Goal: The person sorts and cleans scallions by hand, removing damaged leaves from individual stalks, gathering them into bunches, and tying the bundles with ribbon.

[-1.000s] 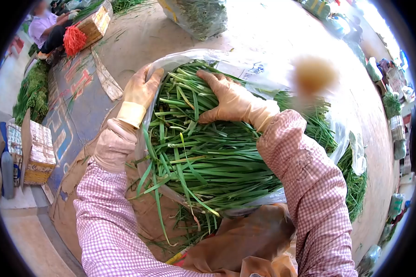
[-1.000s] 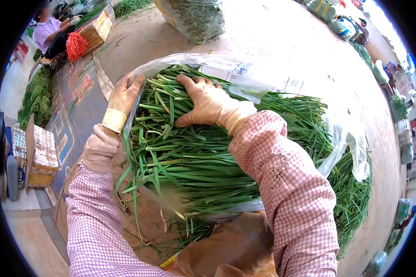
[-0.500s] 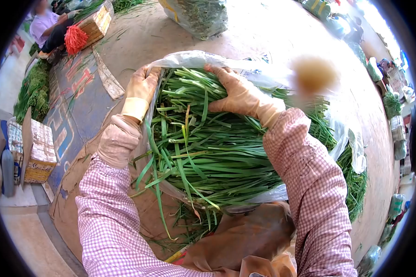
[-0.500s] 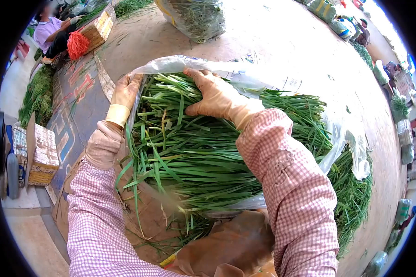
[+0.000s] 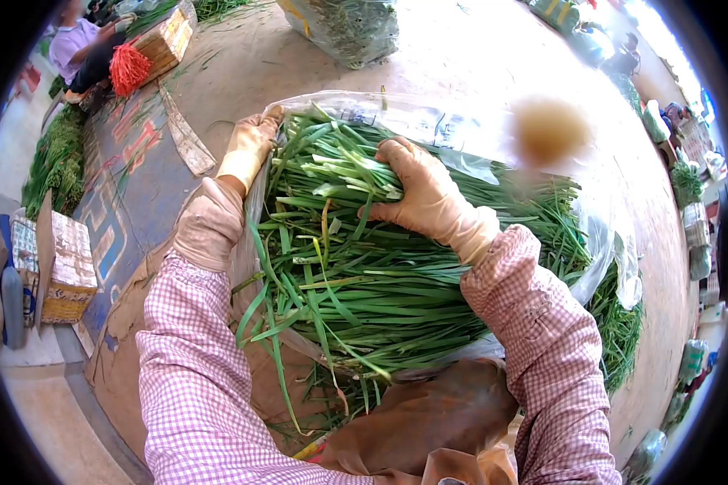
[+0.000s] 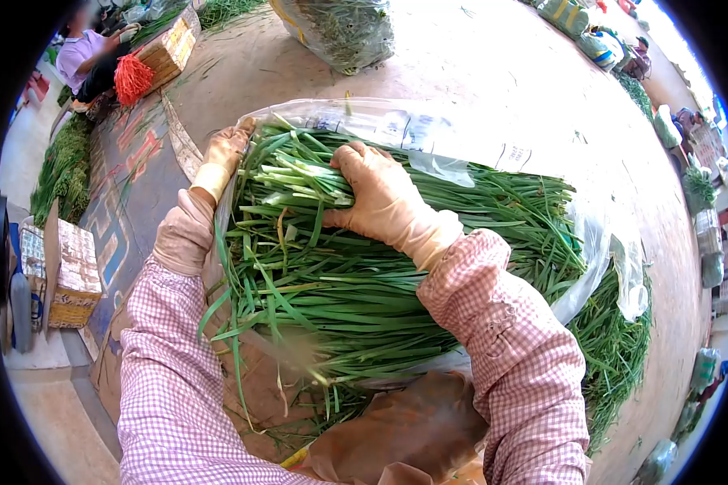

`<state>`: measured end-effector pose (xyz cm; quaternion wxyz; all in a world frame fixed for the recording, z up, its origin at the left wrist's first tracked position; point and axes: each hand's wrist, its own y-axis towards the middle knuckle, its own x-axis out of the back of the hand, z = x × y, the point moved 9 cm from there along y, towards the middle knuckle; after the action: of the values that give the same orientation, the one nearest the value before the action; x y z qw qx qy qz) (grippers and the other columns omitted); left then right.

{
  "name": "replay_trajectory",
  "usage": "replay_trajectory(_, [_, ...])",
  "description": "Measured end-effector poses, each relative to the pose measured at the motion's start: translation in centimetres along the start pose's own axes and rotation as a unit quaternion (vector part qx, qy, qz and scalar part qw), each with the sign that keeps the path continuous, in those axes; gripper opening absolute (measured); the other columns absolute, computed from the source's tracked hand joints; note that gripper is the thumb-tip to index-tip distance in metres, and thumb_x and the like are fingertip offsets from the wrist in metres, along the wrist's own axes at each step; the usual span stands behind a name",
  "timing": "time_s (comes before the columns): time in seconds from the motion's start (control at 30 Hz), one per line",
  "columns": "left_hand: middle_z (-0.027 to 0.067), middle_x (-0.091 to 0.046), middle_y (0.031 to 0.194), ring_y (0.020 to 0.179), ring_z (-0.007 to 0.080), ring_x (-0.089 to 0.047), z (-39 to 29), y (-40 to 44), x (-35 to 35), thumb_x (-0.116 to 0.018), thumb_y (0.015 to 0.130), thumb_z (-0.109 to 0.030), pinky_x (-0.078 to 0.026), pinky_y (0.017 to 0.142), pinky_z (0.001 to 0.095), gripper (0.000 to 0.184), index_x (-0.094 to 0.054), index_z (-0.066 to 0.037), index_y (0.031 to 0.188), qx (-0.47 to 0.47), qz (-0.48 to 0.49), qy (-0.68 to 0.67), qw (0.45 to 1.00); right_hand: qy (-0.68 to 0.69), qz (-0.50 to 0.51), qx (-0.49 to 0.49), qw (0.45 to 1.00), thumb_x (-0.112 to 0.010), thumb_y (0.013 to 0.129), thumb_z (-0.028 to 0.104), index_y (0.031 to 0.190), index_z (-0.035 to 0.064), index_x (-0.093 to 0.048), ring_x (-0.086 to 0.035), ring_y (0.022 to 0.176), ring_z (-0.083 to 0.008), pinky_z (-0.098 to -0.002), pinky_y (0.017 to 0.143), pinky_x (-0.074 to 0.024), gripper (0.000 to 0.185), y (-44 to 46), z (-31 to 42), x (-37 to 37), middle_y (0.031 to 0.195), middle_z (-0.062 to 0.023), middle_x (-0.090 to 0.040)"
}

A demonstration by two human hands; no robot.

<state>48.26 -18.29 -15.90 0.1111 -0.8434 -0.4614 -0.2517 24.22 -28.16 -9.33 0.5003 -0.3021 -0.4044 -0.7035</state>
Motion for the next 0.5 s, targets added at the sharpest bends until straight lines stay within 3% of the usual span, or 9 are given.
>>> replay_trajectory(0.07, [-0.0001,-0.061,0.070,0.064,0.0087,-0.049,0.1,0.0,-0.3,-0.059,0.089,-0.047,-0.043,0.060,0.0258,0.047,-0.067,0.000,0.088,-0.026,0.013,-0.046,0.999,0.087,-0.032,-0.020,0.995,-0.083,0.060,0.023,0.106,0.0034,-0.053,-0.057,0.095,-0.0356,-0.0412,0.084,-0.0466,0.058,-0.3,-0.3,0.5,0.100,-0.0139,-0.057])
replay_trajectory(0.1, [-0.0010,-0.060,0.069,0.063,0.0078,-0.048,0.7,0.3,-0.5,-0.060,0.089,-0.045,-0.042,0.059,0.0257,0.044,-0.067,-0.001,0.085,-0.017,0.023,-0.040,0.999,0.119,-0.051,-0.034,0.991,-0.083,0.060,0.017,0.106,0.0030,-0.053,-0.060,0.087,-0.0311,-0.0374,0.077,-0.0490,0.057,-0.3,-0.8,0.6,0.096,-0.0136,-0.059])
replay_trajectory(0.13, [-0.0020,-0.059,0.068,0.062,0.0069,-0.048,1.2,0.6,-0.8,-0.061,0.089,-0.044,-0.042,0.057,0.0255,0.042,-0.067,-0.003,0.082,-0.010,0.032,-0.034,0.999,0.228,-0.061,-0.076,0.969,-0.083,0.063,0.017,0.106,0.0020,-0.052,-0.060,0.087,-0.0244,-0.0356,0.078,-0.0486,0.055,0.0,-2.0,0.3,0.095,-0.0128,-0.062])
replay_trajectory(0.2, [-0.0041,-0.055,0.064,0.059,0.0055,-0.045,2.8,0.9,-1.3,-0.062,0.089,-0.043,-0.040,0.054,0.0248,0.039,-0.066,-0.006,0.077,0.012,0.018,-0.056,0.998,0.279,-0.059,-0.110,0.952,-0.083,0.066,0.018,0.110,0.0019,-0.052,-0.058,0.091,-0.0202,-0.0334,0.081,-0.0474,0.056,0.7,-2.6,0.7,0.097,-0.0129,-0.062])
replay_trajectory(0.27, [0.0035,-0.058,0.061,0.057,0.0130,-0.049,2.0,0.5,-1.2,-0.060,0.088,-0.044,-0.043,0.056,0.0320,0.042,-0.067,-0.004,0.080,-0.040,0.030,-0.058,0.997,0.263,-0.028,-0.129,0.956,-0.083,0.065,0.018,0.118,0.0030,-0.050,-0.058,0.097,-0.0220,-0.0335,0.086,-0.0461,0.064,1.8,-2.0,1.2,0.101,-0.0140,-0.064])
replay_trajectory(0.3, [0.0037,-0.057,0.060,0.056,0.0134,-0.049,1.8,0.6,-1.1,-0.059,0.089,-0.046,-0.042,0.055,0.0324,0.044,-0.066,-0.004,0.077,-0.015,0.020,-0.010,1.000,0.222,-0.022,-0.115,0.968,-0.083,0.066,0.022,0.127,0.0047,-0.046,-0.058,0.104,-0.0245,-0.0343,0.090,-0.0449,0.074,2.4,-1.9,1.2,0.107,-0.0164,-0.063])
replay_trajectory(0.4, [0.0047,-0.053,0.057,0.054,0.0142,-0.048,1.2,-0.3,-1.2,-0.054,0.090,-0.051,-0.041,0.054,0.0338,0.051,-0.062,-0.004,0.070,-0.014,0.033,0.021,0.999,0.103,0.169,-0.240,0.950,-0.072,0.075,0.039,0.117,0.0043,-0.058,-0.057,0.107,-0.0313,-0.0377,0.092,-0.0442,0.056,3.9,-2.1,0.0,0.109,-0.0181,-0.063])
replay_trajectory(0.47, [0.0029,-0.049,0.053,0.050,0.0145,-0.045,-0.2,-1.3,-0.8,-0.051,0.090,-0.055,-0.038,0.051,0.0353,0.056,-0.058,-0.005,0.066,-0.015,0.024,0.036,0.999,0.017,0.154,-0.170,0.973,-0.067,0.078,0.038,0.109,0.0047,-0.064,-0.058,0.104,-0.0346,-0.0404,0.091,-0.0447,0.046,4.8,-1.2,-0.6,0.105,-0.0194,-0.064])
replay_trajectory(0.5, [0.0026,-0.049,0.053,0.050,0.0145,-0.044,-0.6,-1.6,-0.7,-0.051,0.089,-0.055,-0.038,0.050,0.0352,0.056,-0.057,-0.005,0.066,-0.041,0.019,0.012,0.999,-0.052,0.124,-0.047,0.990,-0.065,0.078,0.033,0.109,0.0052,-0.064,-0.059,0.099,-0.0357,-0.0417,0.089,-0.0464,0.042,5.4,-0.5,-1.3,0.101,-0.0201,-0.064])
